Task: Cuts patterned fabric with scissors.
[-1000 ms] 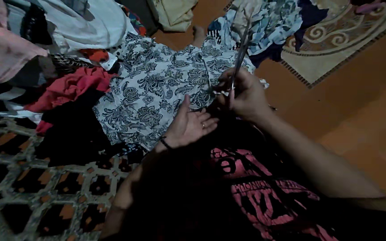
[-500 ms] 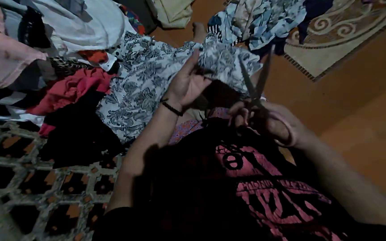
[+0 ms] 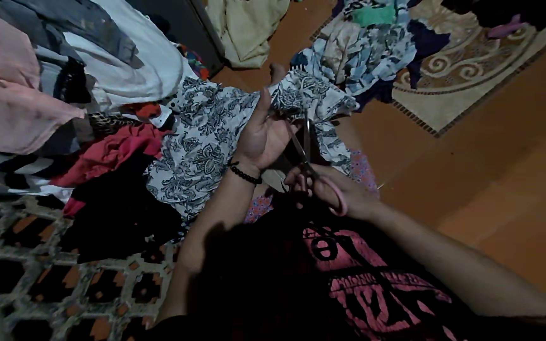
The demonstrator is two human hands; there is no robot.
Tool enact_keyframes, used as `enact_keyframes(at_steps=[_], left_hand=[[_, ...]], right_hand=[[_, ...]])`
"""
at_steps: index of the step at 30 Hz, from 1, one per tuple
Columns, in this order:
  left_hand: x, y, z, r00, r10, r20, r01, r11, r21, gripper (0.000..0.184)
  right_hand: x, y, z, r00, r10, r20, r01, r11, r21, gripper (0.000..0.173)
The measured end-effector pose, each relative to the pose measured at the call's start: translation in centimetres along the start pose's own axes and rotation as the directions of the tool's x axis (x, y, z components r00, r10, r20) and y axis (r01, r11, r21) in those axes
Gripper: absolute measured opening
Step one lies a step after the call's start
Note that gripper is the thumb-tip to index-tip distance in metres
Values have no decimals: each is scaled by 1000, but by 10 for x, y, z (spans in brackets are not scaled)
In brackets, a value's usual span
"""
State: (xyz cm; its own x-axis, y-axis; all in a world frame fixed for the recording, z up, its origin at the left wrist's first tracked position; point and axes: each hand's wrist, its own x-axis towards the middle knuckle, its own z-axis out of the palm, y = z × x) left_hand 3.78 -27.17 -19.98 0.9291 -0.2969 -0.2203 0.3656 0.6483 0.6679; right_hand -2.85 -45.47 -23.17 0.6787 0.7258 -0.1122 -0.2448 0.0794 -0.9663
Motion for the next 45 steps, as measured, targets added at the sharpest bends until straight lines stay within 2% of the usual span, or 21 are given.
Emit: enact_keyframes(at_steps=[4,8,14,21,25,30,34,40,43,45], left_hand=[[-6,0,-3,1000,7,20,-8,998,67,60],[-24,4,9,995,-74,-68,86,978,192,71],[-26,-11,6,999,-38,2,38,994,99,68],[-29,-14,2,997,-81,8,80,994,78,75],[-29,-15,1,997,-79,20,77,995,58,70],[-29,-16,-1,996,-85,20,83,995,48,72],[-29,-17,-2,997,-68,33,66,997,36,65],[-29,-18,-4,998,-53,24,51,998,45,64],[-30,-20,-6,996,-87,16,87,996,24,69],[-31,-23,-8,993,-120,13,119,993,11,73]], right_hand=[[-7,-1,0,997,54,-54,-59,995,-83,61],[-15,2,-1,995,7,-99,-20,991,-129,64],[-8,-1,-3,989,-91,-115,84,994,-69,62],[-5,-2,0,989,-41,-142,42,999,9,56],[-7,-2,2,987,-26,-161,33,999,37,46],[-8,1,3,985,-28,-170,43,995,87,44],[-8,1,4,984,-15,-178,34,994,102,38],[-12,2,5,982,-2,-187,22,994,104,23],[-15,3,5,983,5,-183,19,991,131,29],[-16,6,4,986,-15,-167,42,987,158,43]])
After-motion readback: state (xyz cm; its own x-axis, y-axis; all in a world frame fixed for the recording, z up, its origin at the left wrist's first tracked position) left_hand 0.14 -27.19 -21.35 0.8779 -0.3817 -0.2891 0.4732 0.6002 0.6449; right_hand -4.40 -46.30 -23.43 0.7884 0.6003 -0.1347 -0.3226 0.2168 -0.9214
